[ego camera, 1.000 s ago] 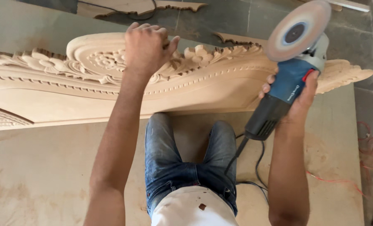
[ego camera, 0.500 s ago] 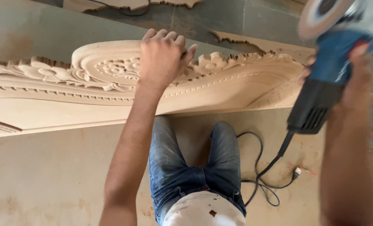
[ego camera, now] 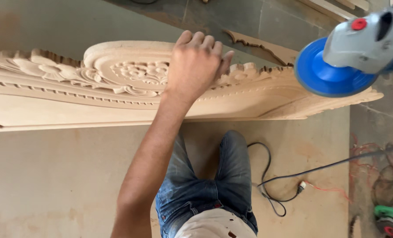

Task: The person uses an angle grinder with a sanding disc to smooth the surface of a large, ornately carved wooden piece. They hold the tool with their right hand and guide it along the carved details while kneeling on the floor.

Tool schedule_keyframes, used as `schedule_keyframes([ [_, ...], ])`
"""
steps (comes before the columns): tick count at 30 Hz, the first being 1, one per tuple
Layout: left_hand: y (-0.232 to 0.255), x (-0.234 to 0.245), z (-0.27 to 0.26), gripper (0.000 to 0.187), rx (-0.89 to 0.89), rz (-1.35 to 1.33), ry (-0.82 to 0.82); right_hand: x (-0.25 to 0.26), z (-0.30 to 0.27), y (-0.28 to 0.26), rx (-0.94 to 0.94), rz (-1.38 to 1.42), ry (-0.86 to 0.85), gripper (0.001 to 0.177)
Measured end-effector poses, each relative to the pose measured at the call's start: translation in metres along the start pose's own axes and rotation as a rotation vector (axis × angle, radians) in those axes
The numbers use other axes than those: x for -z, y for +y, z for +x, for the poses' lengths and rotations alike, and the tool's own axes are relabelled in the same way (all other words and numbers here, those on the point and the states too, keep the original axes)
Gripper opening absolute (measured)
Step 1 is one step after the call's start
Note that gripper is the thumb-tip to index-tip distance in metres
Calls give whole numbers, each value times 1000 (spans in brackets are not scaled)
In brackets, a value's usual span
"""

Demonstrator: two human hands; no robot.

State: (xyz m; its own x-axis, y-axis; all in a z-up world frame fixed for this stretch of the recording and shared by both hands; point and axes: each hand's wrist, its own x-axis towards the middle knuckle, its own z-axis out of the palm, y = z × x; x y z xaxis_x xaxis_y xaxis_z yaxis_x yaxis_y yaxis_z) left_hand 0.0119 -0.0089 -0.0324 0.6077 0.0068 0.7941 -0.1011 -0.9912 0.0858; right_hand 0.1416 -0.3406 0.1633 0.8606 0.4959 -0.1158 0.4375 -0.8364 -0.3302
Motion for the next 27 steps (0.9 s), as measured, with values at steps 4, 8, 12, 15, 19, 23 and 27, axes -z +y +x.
schedule_keyframes([
  [4, -3, -7, -1, 46, -10, -21, 5, 4, 25, -35, 72, -382, -85, 64],
  [8, -5, -11, -2, 47, -19, -29, 19, -3, 49, -77, 247, -1026, -111, 61],
  [12, -4, -6, -4, 39, -4, -48, 87, -16, 54, -118, 409, -1360, -130, 58],
  [15, -4, -2, -2, 41, -5, -58, 67, -26, 48, -144, 504, -1565, -110, 57],
  [19, -5, 1, -1, 41, -6, -75, 67, -33, 41, -172, 568, -1753, -110, 55],
  [23, -5, -1, -2, 42, -5, -57, 70, -39, 39, -189, 572, -1840, -143, 53],
  [27, -5, -2, -2, 43, -12, -51, 52, -42, 37, -195, 571, -1886, -173, 52],
])
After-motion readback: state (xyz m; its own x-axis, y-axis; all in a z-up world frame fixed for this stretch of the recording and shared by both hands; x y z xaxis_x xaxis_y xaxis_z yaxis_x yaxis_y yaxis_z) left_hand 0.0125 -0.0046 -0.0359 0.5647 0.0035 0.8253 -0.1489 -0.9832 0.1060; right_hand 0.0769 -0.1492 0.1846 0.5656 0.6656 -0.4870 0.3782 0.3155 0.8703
